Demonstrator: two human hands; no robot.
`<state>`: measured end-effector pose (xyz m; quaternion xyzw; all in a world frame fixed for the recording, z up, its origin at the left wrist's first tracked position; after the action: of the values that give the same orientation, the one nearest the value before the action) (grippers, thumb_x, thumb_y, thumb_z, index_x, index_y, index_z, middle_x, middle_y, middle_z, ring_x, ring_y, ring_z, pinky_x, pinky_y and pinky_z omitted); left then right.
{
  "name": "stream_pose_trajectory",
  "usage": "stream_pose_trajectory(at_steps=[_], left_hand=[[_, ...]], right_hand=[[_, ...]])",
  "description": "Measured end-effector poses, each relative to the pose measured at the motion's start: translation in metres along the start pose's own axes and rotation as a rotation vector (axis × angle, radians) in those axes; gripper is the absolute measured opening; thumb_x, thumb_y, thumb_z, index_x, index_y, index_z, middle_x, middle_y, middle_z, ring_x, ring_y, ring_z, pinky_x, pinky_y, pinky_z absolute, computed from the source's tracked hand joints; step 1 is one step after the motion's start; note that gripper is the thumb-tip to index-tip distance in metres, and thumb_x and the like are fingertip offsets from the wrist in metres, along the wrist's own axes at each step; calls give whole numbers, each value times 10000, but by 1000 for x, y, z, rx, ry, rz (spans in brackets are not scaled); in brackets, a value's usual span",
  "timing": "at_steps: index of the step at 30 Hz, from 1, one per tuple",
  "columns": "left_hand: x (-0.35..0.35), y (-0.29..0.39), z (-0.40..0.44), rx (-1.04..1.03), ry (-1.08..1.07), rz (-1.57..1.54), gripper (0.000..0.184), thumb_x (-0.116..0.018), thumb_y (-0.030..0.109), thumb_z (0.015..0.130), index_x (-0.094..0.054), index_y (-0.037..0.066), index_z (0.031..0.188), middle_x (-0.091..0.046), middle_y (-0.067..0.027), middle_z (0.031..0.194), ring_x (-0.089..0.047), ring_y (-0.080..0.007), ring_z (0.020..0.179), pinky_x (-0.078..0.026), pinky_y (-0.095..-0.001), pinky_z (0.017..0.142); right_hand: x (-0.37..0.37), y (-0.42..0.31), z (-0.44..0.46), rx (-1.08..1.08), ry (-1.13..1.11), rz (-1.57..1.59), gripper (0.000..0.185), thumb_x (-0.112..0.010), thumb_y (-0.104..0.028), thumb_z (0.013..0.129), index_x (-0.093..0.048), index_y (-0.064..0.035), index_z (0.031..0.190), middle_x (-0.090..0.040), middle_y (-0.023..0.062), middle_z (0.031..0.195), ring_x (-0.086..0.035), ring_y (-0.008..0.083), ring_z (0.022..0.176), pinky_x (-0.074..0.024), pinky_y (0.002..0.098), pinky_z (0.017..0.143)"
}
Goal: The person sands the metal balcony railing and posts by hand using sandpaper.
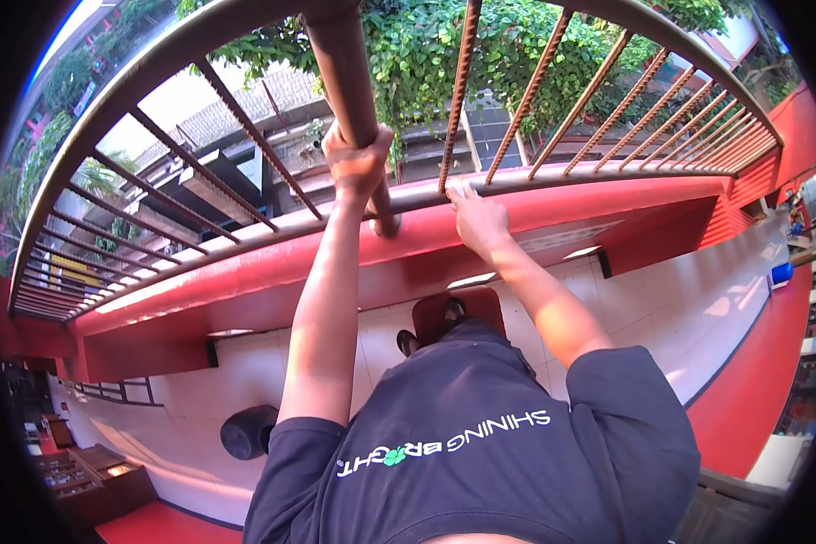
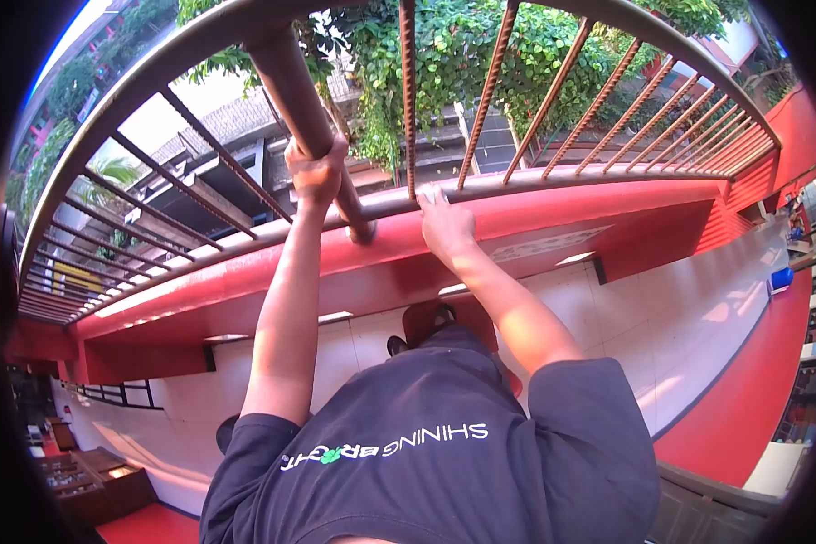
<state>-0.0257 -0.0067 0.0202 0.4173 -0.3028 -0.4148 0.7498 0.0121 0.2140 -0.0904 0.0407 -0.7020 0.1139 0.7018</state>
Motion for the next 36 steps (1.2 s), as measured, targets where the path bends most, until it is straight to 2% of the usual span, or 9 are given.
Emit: stream_pose_trajectory(at_steps=[8,13,15,19,23,29,31,35,36], left_hand=[[-1,-13,3,-107,-7,31,260,-750,196,720,-607,9,828,-642,-112,704,-641,-257,647,-515,-392,663],[-2,-17,2,-16,-66,-4,264,-753,212,724,-619,8,823,-652,-124,706,-643,-280,646,-514,-404,668],[-1,-14,4,-125,-28,48,267,-751,217,727,-619,5,821,-655,-131,706,-642,-288,641,-514,-405,667],[0,-10,3,-113,-46,59,254,-742,209,717,-620,6,808,-653,-133,710,-642,-292,638,-515,-403,663],[0,-6,2,-119,-8,43,250,-735,210,715,-615,8,798,-644,-133,711,-639,-285,633,-514,-405,661],[0,-13,2,-98,-30,20,250,-741,213,709,-618,10,787,-641,-132,712,-635,-285,630,-509,-409,660],[0,-11,4,-105,-39,23,248,-743,213,709,-620,11,786,-642,-133,713,-637,-284,632,-509,-409,660],[2,-19,5,-168,-36,141,289,-772,253,702,-635,12,785,-652,-148,724,-650,-329,650,-511,-429,670],[1,-23,5,-166,-23,137,291,-776,250,707,-640,11,804,-659,-147,736,-657,-321,662,-517,-425,681]], right_hand=[[-9,-3,-13,-100,48,79,401,-478,-208,1003,-567,-213,1394,-531,52,1471,-714,388,903,-579,535,768],[-21,18,5,-198,62,138,459,-513,-209,990,-518,-184,1448,-455,101,1537,-722,400,865,-600,501,764],[-22,-2,-7,-75,86,126,464,-518,-193,986,-518,-211,1450,-507,76,1497,-725,370,886,-597,493,748],[-12,24,8,-197,76,205,538,-527,-137,949,-506,-281,1466,-434,150,1544,-722,398,885,-600,498,778],[-30,1,2,-118,97,145,530,-479,-124,943,-542,-296,1440,-542,112,1459,-725,378,905,-594,508,794],[-32,29,30,-200,75,150,282,-463,-179,981,-642,-156,1198,-677,128,1233,-688,404,966,-572,525,814],[-13,13,5,-79,268,278,240,-497,-188,975,-694,-123,1096,-701,142,1163,-692,413,937,-575,521,805],[-18,39,27,-315,-85,236,259,-511,-136,960,-652,-76,1169,-595,128,1377,-710,366,949,-592,489,813],[-41,35,17,32,449,266,295,-528,-136,942,-656,-107,1207,-695,141,1179,-718,363,861,-600,478,777]])
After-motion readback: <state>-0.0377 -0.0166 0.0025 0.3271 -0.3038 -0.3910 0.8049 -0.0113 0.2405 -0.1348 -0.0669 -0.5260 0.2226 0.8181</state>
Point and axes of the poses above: each hand's wrist, its own z-axis towards the middle knuckle, its own x-axis out of the back of the hand, y = z × x, the point moved 4 cm from there along z, towards the middle knuckle
